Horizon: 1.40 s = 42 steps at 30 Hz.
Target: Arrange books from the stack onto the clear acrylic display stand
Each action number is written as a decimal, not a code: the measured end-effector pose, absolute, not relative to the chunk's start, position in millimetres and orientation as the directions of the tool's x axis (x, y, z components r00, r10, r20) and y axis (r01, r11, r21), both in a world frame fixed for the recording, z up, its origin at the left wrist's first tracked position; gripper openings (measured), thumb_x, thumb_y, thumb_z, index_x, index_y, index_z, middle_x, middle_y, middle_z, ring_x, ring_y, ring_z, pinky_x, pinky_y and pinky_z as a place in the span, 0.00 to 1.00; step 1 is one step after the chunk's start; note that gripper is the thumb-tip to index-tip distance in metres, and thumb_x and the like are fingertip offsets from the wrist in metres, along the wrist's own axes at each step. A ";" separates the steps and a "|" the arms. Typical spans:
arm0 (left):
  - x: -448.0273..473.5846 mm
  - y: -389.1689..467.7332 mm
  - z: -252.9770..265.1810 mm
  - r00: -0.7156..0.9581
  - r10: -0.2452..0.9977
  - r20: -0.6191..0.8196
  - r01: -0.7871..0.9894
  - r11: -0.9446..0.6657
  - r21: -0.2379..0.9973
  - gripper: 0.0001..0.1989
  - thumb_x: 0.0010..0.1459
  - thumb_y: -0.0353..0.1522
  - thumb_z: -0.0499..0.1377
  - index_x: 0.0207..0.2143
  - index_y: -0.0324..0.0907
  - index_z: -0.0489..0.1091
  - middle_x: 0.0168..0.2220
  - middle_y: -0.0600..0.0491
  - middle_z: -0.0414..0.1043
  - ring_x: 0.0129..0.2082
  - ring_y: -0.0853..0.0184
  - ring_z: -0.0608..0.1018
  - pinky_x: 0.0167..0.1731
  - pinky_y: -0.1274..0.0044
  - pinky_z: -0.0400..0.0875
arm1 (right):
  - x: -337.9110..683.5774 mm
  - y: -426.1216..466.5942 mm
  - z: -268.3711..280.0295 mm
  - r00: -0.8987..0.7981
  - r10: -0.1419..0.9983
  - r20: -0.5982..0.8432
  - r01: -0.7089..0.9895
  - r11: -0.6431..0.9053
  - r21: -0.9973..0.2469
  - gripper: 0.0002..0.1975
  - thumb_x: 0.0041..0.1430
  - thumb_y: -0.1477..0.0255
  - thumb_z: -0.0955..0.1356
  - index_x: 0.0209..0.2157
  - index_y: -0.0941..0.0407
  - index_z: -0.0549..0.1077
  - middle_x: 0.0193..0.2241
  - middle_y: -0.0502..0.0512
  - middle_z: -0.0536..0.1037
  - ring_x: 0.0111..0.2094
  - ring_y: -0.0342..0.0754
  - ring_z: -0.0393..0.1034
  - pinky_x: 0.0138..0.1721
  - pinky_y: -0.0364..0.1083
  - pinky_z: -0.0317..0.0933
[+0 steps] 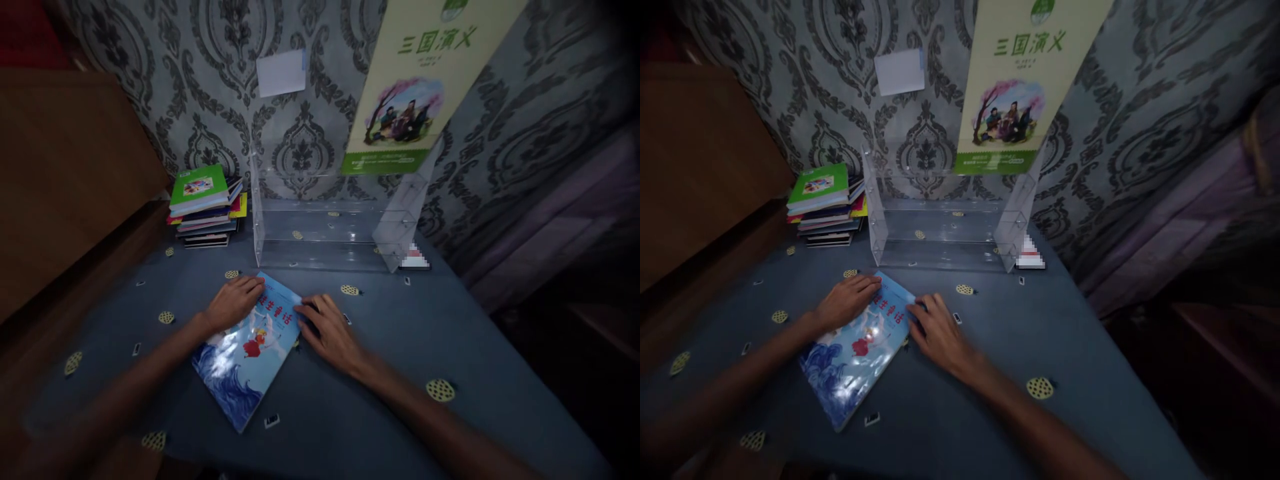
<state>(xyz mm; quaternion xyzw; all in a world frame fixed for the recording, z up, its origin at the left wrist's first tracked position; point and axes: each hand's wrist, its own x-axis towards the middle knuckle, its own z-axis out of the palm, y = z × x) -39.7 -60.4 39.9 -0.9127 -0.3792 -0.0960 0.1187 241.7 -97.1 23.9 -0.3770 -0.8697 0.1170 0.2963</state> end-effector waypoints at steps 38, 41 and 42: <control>43.2 -106.8 42.1 0.724 0.626 0.290 0.602 -0.778 0.178 0.18 0.70 0.30 0.50 0.58 0.45 0.71 0.58 0.41 0.70 0.60 0.54 0.71 0.56 0.60 0.65 | 257.8 -96.0 19.1 -0.279 0.885 0.373 0.506 0.466 -0.726 0.17 0.67 0.71 0.61 0.53 0.55 0.74 0.39 0.58 0.82 0.41 0.53 0.76 0.43 0.51 0.70; 45.3 -108.1 42.7 0.729 0.623 0.284 0.613 -0.778 0.134 0.18 0.69 0.29 0.51 0.59 0.43 0.70 0.58 0.41 0.70 0.60 0.54 0.71 0.57 0.60 0.65 | 258.8 -96.3 20.5 -0.320 0.854 0.411 0.567 0.520 -0.638 0.16 0.66 0.73 0.61 0.47 0.53 0.78 0.37 0.57 0.82 0.40 0.53 0.75 0.44 0.52 0.69; 45.8 -108.6 43.1 0.729 0.625 0.279 0.619 -0.776 0.121 0.18 0.69 0.29 0.51 0.58 0.43 0.70 0.58 0.41 0.71 0.60 0.54 0.70 0.57 0.60 0.65 | 259.0 -96.4 21.0 -0.334 0.844 0.421 0.585 0.535 -0.610 0.16 0.65 0.73 0.61 0.47 0.53 0.78 0.36 0.57 0.81 0.39 0.54 0.75 0.45 0.53 0.68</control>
